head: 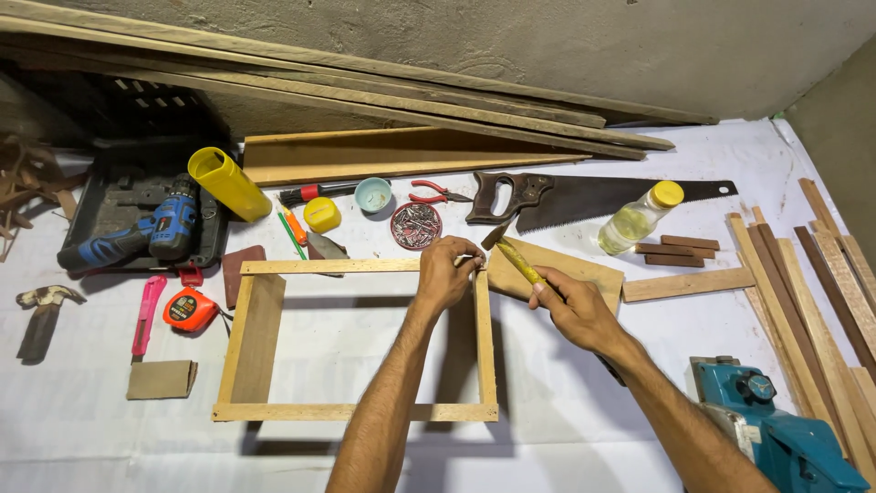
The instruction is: The person works on a small wooden frame on a workbench, measuring its parts with a tape measure, picking nails from a dish, and hammering a nail into the frame joint. They reposition and turn the frame repeatedly and align wood strips against it while checking measurements.
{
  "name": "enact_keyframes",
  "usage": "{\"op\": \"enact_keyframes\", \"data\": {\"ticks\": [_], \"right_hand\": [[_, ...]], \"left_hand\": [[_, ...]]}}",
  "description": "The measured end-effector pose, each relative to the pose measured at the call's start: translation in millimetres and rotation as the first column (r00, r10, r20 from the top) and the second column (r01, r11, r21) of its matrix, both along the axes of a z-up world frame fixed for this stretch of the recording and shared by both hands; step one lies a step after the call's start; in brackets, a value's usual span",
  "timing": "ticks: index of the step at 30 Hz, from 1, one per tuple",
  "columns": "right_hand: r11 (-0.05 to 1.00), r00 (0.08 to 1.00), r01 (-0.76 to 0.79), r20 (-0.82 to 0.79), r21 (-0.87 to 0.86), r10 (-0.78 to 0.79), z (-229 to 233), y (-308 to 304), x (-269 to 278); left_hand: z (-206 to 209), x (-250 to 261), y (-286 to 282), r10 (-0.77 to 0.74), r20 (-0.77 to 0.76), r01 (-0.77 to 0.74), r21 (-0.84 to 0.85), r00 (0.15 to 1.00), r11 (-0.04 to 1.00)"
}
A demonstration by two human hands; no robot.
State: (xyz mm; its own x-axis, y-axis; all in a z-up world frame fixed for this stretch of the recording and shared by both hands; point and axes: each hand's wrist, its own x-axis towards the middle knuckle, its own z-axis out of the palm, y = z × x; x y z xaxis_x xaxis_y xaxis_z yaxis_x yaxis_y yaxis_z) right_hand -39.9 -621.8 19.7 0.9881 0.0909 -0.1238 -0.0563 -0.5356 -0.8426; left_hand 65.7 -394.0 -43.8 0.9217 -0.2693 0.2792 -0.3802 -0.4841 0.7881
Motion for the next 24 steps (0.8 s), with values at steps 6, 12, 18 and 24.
{"op": "enact_keyframes", "data": {"ticks": [6,12,18,24], "right_hand": [[0.996,0.995,-0.046,0.081,-0.082,0.053,21,13,-8],[0.975,0.996,-0.031,-0.094,-0.222,0.011,33,17,-4],[0.982,0.996,-0.078,0.029,-0.175,0.085,28,18,-7],[0.991,0.994,-0.057,0.082,-0.123,0.068,20,16,-10]], "left_hand": [[-1,2,-1,0.000,-0.022,0.000,0.008,1.000,1.000],[-4,3,-1,0.002,0.013,-0.002,-0.008,1.000,1.000],[-7,3,0,0.012,0.001,-0.012,-0.020,1.000,1.000],[4,-2,-1,0.017,-0.015,-0.018,-0.045,1.000,0.999]]}}
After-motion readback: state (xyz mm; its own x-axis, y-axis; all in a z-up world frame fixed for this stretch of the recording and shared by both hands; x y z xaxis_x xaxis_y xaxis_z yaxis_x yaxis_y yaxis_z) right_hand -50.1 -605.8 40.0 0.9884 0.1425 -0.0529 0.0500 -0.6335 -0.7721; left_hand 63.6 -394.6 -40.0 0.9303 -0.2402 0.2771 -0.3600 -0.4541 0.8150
